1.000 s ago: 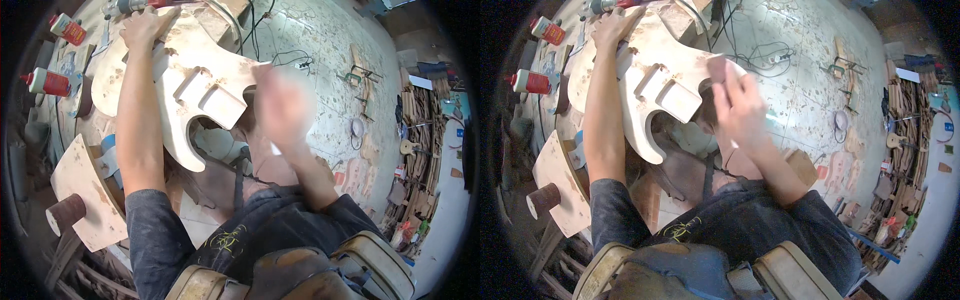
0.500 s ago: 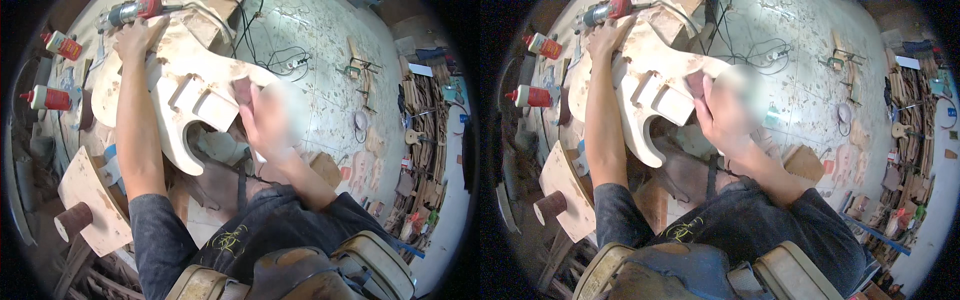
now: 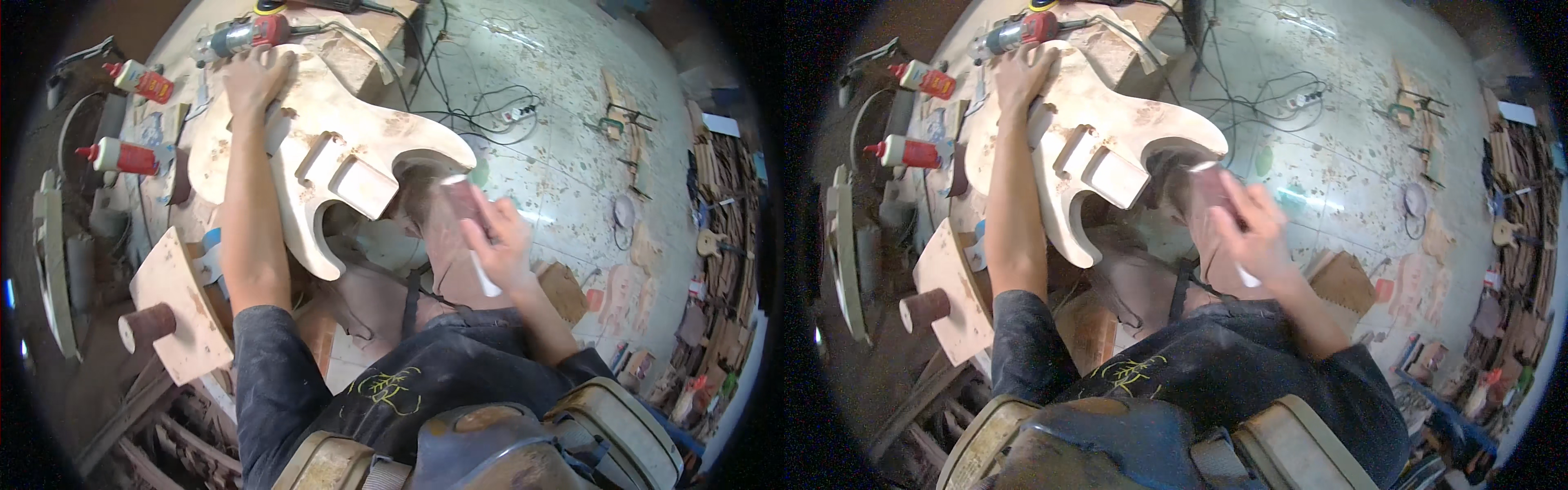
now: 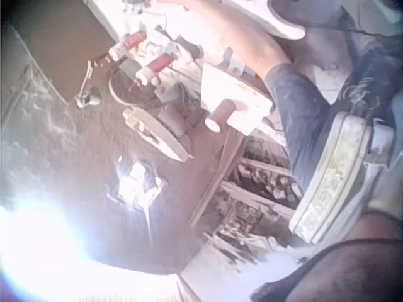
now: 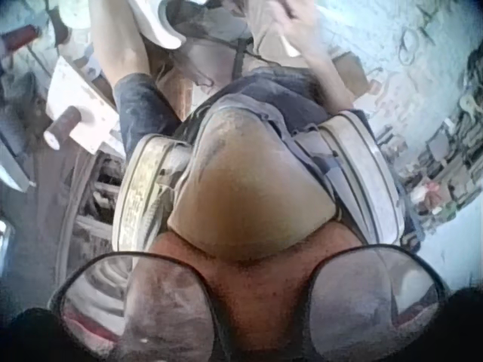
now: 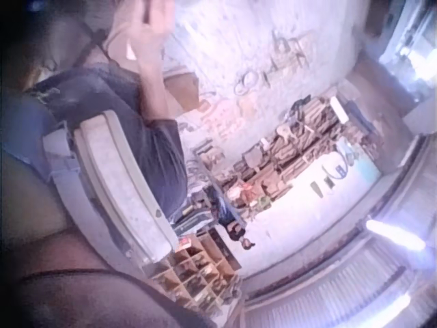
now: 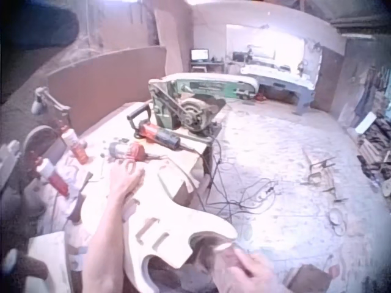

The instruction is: The person sands the wooden surface of a guitar body by hand using a piece of sandpaper, moving it along the curves and inner cavities of the instrument.

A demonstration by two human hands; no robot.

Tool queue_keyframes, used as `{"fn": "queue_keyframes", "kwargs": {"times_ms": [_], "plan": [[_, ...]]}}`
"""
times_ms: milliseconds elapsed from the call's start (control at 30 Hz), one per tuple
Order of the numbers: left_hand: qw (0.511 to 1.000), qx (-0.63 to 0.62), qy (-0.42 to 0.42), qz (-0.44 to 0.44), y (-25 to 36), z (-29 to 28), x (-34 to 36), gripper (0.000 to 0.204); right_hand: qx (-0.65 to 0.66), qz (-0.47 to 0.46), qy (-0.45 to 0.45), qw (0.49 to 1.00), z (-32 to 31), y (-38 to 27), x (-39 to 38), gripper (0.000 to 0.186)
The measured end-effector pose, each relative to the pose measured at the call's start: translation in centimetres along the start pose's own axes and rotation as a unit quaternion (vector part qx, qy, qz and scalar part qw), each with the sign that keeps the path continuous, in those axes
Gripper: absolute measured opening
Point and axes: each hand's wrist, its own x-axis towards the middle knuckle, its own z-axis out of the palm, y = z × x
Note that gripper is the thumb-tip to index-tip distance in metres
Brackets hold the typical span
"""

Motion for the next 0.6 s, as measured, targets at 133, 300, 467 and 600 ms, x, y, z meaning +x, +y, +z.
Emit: {"fn": "queue_keyframes", "kwargs": {"times_ms": [133,300,467,600], "plan": [[0.994,0.025,-0.089,0.051,5.9,-0.7,-5.5,0.078,0.121,0.184,0.037,0.975,-2.4,5.7,-3.1,0.047],[0.983,-0.011,-0.109,0.146,14.1,-3.2,-18.9,0.076,0.231,0.296,0.008,0.927,-1.9,7.8,-3.2,0.046],[0.799,-0.35,-0.462,0.162,20.3,-10.9,-26.1,0.054,0.303,0.3,-0.015,0.905,-1.6,9.1,-2.5,0.047],[0.93,-0.359,-0.075,0.035,20.3,-11.2,-27.7,0.042,0.393,0.339,0.007,0.855,-2.8,9.4,-2.1,0.042]]}}
